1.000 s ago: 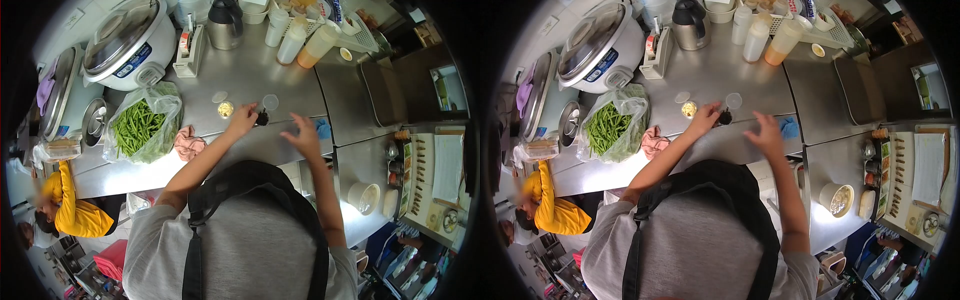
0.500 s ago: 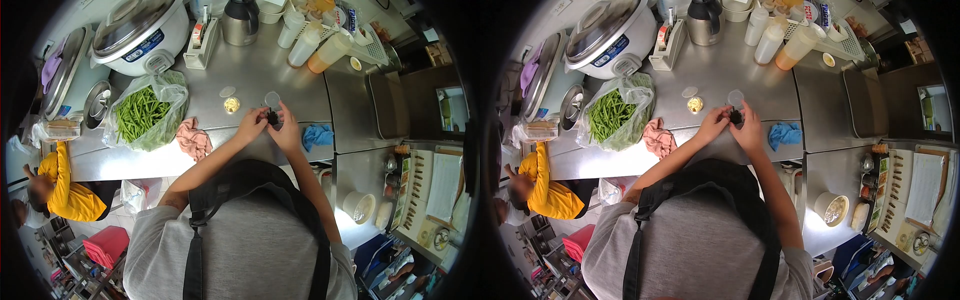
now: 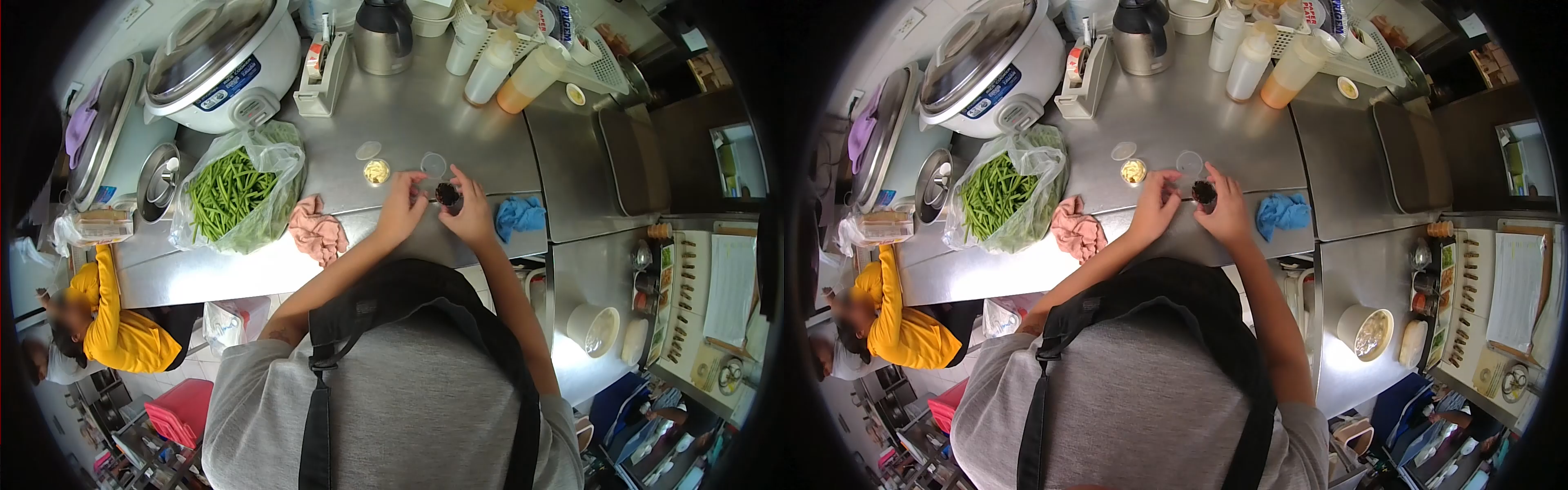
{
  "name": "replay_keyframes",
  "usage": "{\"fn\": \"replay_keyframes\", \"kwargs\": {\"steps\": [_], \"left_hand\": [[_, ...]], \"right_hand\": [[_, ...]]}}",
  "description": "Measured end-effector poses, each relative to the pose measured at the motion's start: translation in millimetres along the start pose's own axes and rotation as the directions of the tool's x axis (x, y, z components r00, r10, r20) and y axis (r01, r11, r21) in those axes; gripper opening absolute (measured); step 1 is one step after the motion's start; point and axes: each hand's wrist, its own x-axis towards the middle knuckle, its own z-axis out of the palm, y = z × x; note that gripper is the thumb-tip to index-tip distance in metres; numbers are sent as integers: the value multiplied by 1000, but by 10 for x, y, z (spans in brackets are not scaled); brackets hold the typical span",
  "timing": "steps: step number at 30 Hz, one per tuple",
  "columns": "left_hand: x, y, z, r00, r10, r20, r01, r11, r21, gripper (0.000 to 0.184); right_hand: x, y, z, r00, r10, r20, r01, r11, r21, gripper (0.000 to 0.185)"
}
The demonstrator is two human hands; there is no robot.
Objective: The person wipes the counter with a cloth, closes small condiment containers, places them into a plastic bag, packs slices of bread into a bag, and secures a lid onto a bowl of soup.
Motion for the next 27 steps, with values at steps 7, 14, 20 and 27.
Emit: {"fn": "replay_keyframes", "kwargs": {"steps": [7,14,20,27], "left_hand": [[251,-230,190,960,-280,-25,229,829,-511,47],[331,-230,131,967,-255,22,238,864,-443,35],[233,-186,114,996,-58,-64,46,984,-175,23],[171,-112,80,1000,-9,19,11,991,-130,23]], "right_hand": [[-122,97,-72,993,77,-91,-68,993,94,70],[-303,248,12,961,215,-173,-171,957,235,22],[-282,204,62,967,219,-133,-177,946,270,17],[-224,199,57,970,214,-114,-174,943,285,17]]}}
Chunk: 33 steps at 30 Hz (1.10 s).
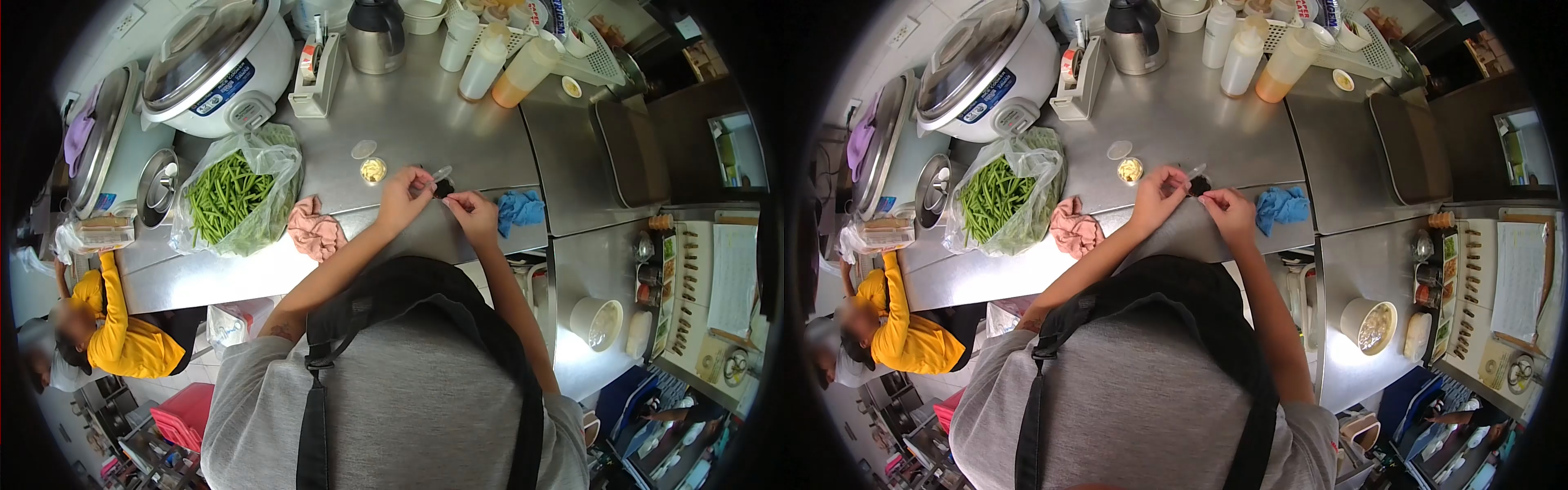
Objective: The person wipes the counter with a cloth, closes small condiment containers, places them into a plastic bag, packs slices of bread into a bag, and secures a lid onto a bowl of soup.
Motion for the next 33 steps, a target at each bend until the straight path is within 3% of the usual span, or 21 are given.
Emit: {"fn": "replay_keyframes", "kwargs": {"steps": [2,5,8,17,29,33], "left_hand": [[-40,141,-49,995,91,40,-95,987,130,21],[-76,240,-82,988,142,52,-148,977,154,19],[-52,199,-142,925,356,135,-381,875,299,19],[-59,182,-212,895,386,223,-444,815,372,17],[-83,71,-201,845,459,276,-535,745,398,14],[-79,40,-207,831,469,299,-556,719,417,15]], "right_hand": [[28,-43,-14,1000,-18,9,18,1000,-20,16],[66,-12,4,998,-63,10,63,996,-57,21],[89,-4,29,999,-30,-21,30,999,27,29],[112,19,-31,994,-85,72,85,996,3,36],[5,137,49,999,6,-51,1,991,137,31],[-10,102,35,992,-112,-61,114,993,23,30]]}}
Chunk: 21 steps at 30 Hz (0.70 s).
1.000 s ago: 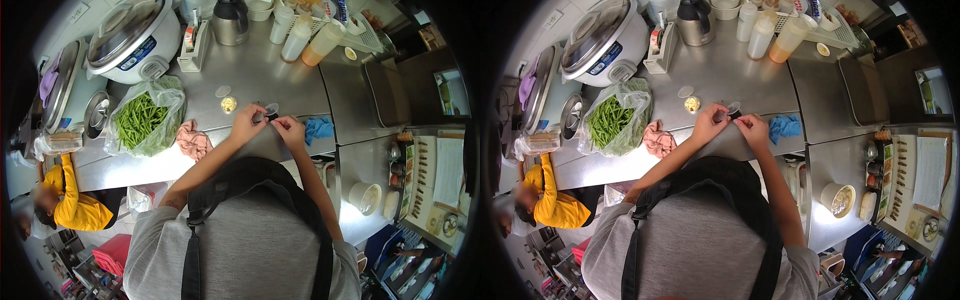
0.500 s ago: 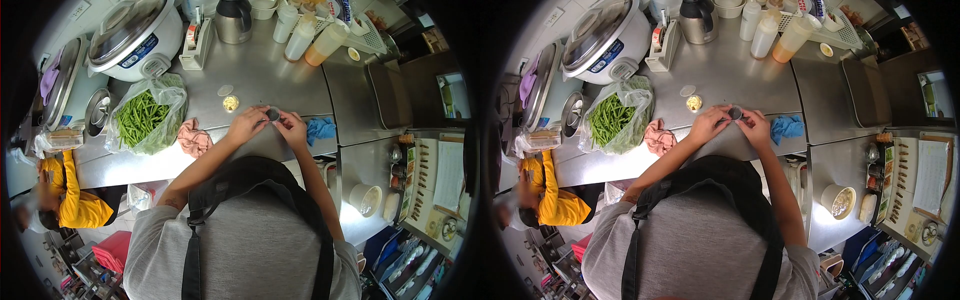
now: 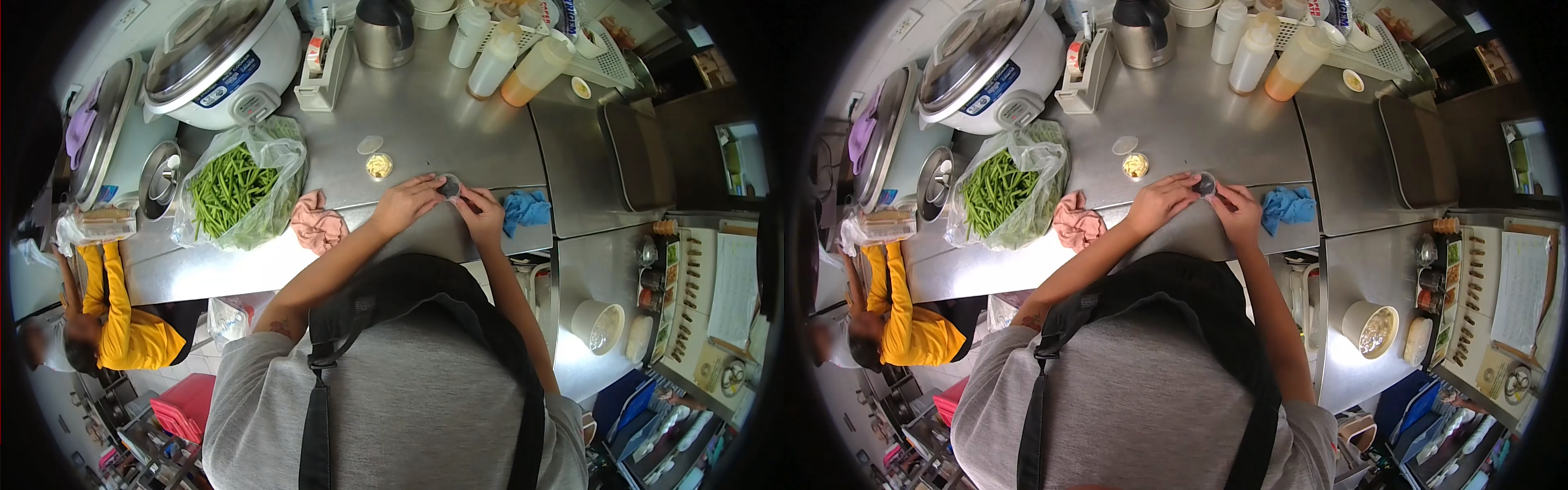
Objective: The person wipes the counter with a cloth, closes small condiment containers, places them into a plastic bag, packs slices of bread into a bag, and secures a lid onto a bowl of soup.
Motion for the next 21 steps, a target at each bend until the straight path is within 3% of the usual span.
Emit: {"fn": "replay_keyframes", "kwargs": {"steps": [8,14,21], "left_hand": [[60,53,-42,997,66,28,-68,993,91,14],[115,86,-34,992,121,23,-123,985,117,14],[113,72,5,992,114,50,-119,985,125,14]], "right_hand": [[-2,-106,-15,996,-61,57,64,997,-49,28],[52,-44,117,978,209,-24,-206,974,95,23],[53,29,166,951,304,-52,-293,943,156,24]]}}
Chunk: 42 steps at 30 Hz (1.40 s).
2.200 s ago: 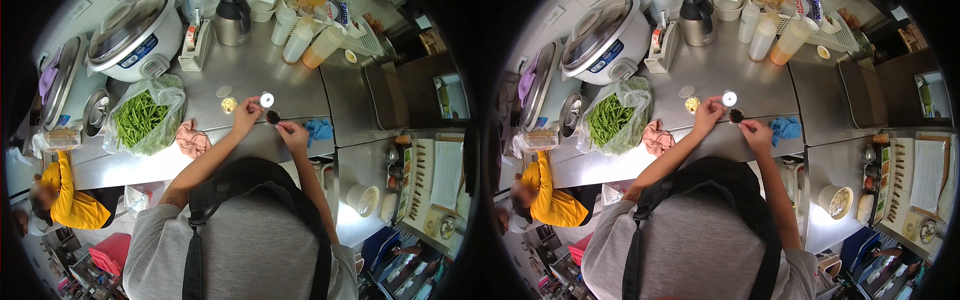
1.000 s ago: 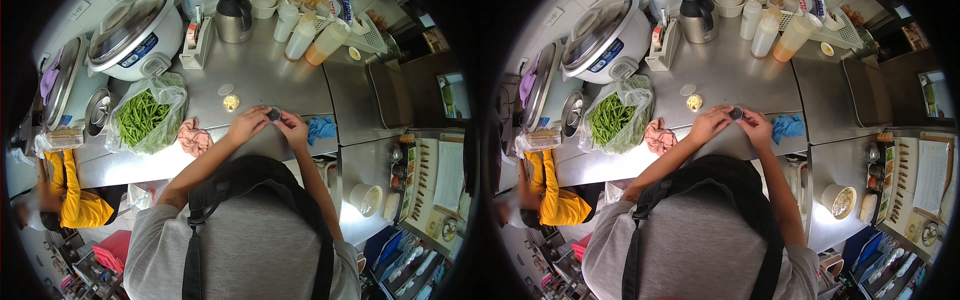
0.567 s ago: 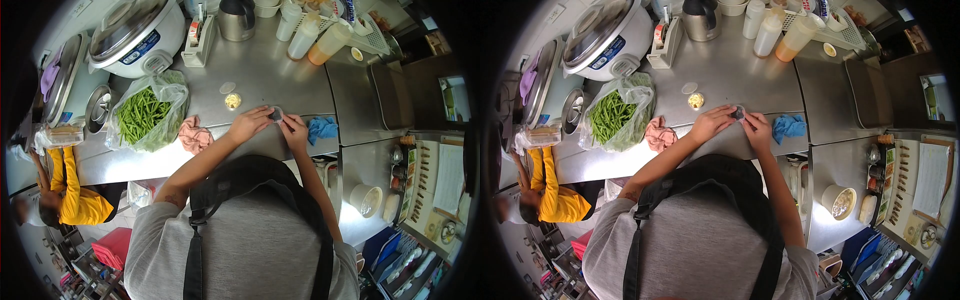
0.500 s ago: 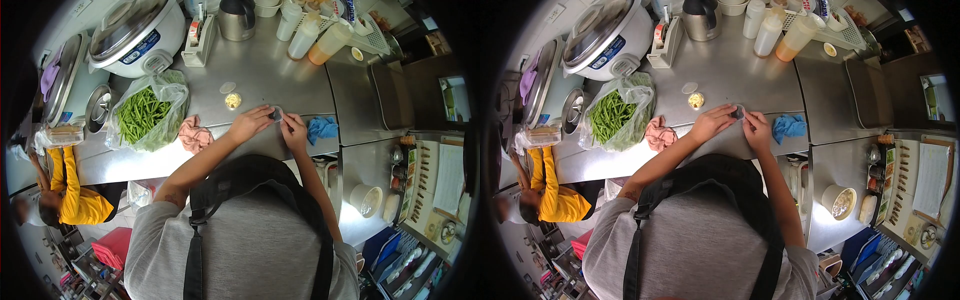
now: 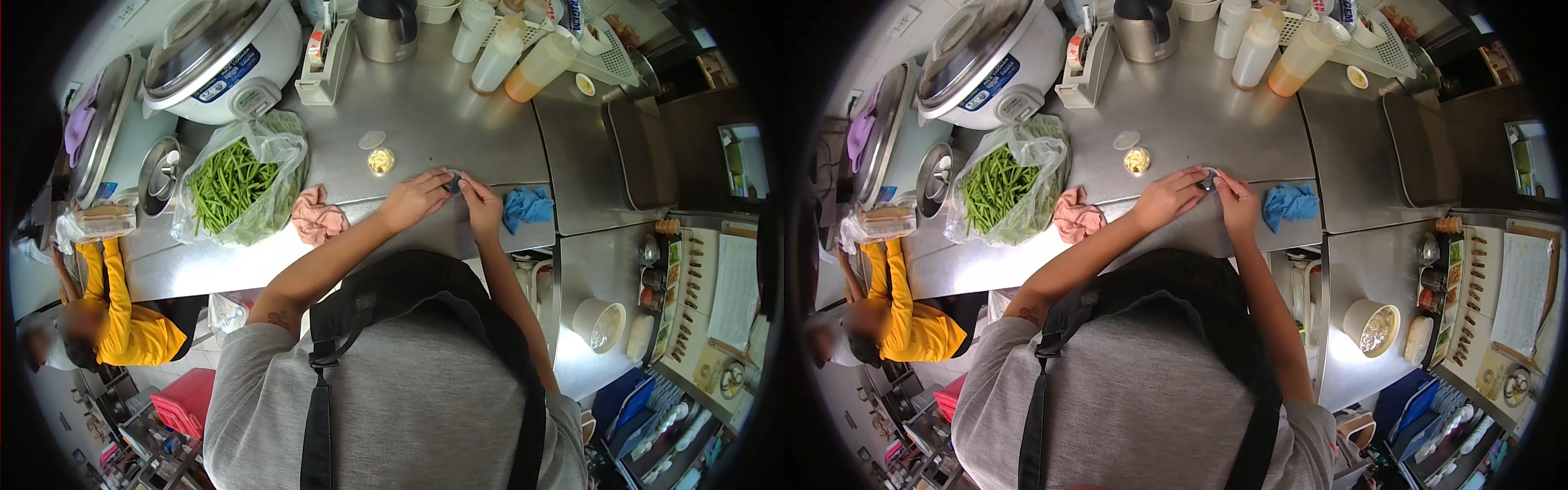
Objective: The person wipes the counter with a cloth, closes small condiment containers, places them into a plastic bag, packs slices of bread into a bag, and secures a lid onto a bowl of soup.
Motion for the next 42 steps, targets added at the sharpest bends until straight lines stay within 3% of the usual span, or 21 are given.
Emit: {"fn": "replay_keyframes", "kwargs": {"steps": [8,17,23,28,35,38,42], "left_hand": [[-1,-16,32,1000,-10,4,10,1000,7,13],[-9,-17,91,999,-12,40,8,993,121,11],[57,-6,68,990,-31,137,4,981,194,15],[157,37,46,963,-47,264,-40,948,314,17],[261,131,-174,864,-157,478,-53,917,396,39],[293,108,-179,839,-191,509,-42,910,411,40],[314,55,-160,827,-191,529,-39,919,393,41]], "right_hand": [[88,-2,-42,991,130,27,-132,985,113,25],[302,-50,-187,927,290,237,-312,948,62,27],[575,-231,-261,747,484,455,-515,855,-63,41],[768,-260,-249,669,540,511,-535,827,-174,41],[850,-346,-206,619,566,545,-496,820,-288,40],[880,-394,-179,611,566,553,-435,824,-363,38],[923,-295,-142,624,546,559,-437,837,-329,32]]}}
